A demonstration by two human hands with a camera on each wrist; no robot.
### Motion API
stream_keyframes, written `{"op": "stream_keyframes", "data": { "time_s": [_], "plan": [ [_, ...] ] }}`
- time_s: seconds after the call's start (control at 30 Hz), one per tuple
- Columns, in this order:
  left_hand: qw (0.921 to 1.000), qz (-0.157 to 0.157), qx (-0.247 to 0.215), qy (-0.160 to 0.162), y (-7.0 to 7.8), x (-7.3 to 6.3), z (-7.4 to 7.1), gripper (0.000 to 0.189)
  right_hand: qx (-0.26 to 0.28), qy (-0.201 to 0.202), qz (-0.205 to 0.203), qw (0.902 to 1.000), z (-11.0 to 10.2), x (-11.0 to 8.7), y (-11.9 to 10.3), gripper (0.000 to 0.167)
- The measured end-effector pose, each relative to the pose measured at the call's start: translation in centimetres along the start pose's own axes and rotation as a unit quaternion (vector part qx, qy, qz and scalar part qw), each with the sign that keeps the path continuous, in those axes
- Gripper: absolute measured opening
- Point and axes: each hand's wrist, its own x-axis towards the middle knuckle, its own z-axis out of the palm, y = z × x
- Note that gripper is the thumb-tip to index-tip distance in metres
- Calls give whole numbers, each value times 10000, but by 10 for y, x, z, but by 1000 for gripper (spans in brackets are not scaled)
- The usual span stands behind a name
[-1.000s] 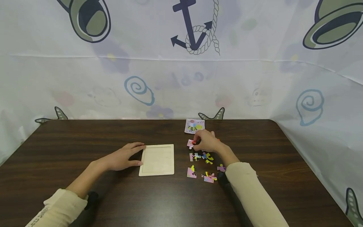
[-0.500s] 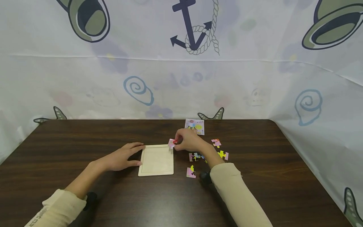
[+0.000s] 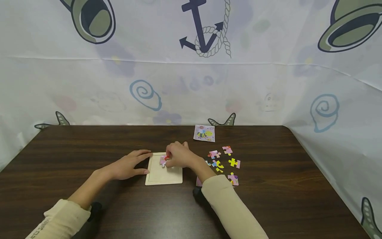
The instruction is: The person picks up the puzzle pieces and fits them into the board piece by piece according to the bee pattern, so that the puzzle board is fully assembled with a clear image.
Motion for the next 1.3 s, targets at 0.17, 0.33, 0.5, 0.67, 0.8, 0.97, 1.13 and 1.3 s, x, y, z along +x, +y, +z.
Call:
{"op": "stream_keyframes", "data": {
  "time_s": [0.17,0.33,0.5,0.67,0.8,0.97,1.13,1.3],
  "plan": [
    [10000,-19,26,9,1,0,0,63,-51,52,-10,10000,4,1,-2,17],
    [10000,-50,26,11,1,-1,0,63,-124,-2,35,9999,3,-2,-4,14],
    [10000,-47,38,-7,0,0,1,64,-142,-70,166,9997,1,-5,-4,25],
    [10000,-16,49,-33,-2,0,2,64,-119,-140,166,9997,1,-5,-6,26],
    [10000,-11,47,-37,-3,1,2,64,-67,-157,89,9998,1,-4,-9,22],
    [10000,-7,34,-37,-4,1,3,65,-109,-135,103,9998,1,-1,-8,17],
    [10000,7,11,-32,-4,1,2,65,-187,-115,100,9997,1,4,-6,17],
    [10000,43,15,-38,-2,1,1,64,-242,-142,83,9996,0,9,-6,16]
  ]
}}
